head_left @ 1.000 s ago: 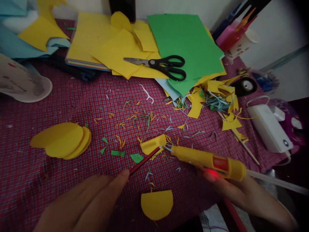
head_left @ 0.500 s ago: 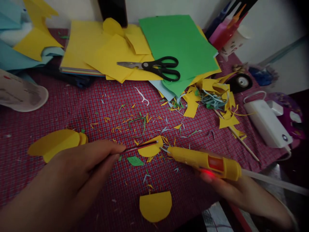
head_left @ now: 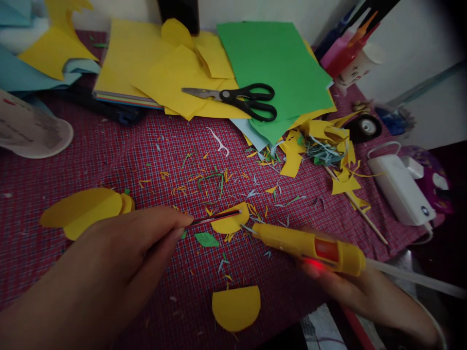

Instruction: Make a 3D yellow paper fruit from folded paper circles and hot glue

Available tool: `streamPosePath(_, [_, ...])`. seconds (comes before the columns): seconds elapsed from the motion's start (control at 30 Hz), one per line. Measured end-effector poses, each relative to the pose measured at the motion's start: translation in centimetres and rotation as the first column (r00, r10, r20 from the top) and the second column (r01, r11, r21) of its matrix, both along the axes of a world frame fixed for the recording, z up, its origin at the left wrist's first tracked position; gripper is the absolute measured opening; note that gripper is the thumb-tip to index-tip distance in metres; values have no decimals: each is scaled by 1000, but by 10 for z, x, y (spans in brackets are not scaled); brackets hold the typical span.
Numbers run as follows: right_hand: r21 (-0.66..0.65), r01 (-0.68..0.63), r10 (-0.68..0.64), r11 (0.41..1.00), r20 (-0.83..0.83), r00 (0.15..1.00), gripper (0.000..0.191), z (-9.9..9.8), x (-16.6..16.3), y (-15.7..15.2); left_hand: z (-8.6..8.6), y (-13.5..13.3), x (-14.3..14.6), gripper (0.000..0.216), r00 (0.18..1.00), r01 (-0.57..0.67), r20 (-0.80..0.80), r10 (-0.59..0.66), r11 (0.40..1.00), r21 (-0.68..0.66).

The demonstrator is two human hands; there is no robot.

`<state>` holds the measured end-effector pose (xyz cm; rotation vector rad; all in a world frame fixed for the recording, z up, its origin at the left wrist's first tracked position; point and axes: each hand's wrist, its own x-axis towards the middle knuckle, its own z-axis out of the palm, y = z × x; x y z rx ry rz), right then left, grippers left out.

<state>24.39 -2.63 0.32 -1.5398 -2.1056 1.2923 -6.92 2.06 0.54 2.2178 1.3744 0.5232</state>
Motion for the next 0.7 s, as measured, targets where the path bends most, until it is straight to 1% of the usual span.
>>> streamPosePath(0.07, [-12,8,-8,1000,-5,1000,10,-1,2,-2,-2,0,0,23,999,26,-42,-27,999,-31])
streamPosePath(0.13, [0,5,-5,1000,4,1000,10,-1,1,-1,-3,-1,0,25,998,15,-53,-16,1000,-25])
streamPosePath(0.3, [35,-55,55,998,15,998,12,0,-11,6,-3,0,2,23,999,21,-47,-23,999,-30])
streamPosePath(0.43, [62,-99,98,993,18,995,17,-1,-20,11,-3,1,1,21,998,18,-64,-19,1000,-7])
streamPosePath(0.6, [132,-120,116,984,32,993,18,0,-32,17,-4,1,0,23,999,26,-46,-27,999,-22])
streamPosePath(0.7, [131,-112,110,985,25,994,19,2,-37,21,-4,2,0,26,998,24,-52,-24,1000,-7])
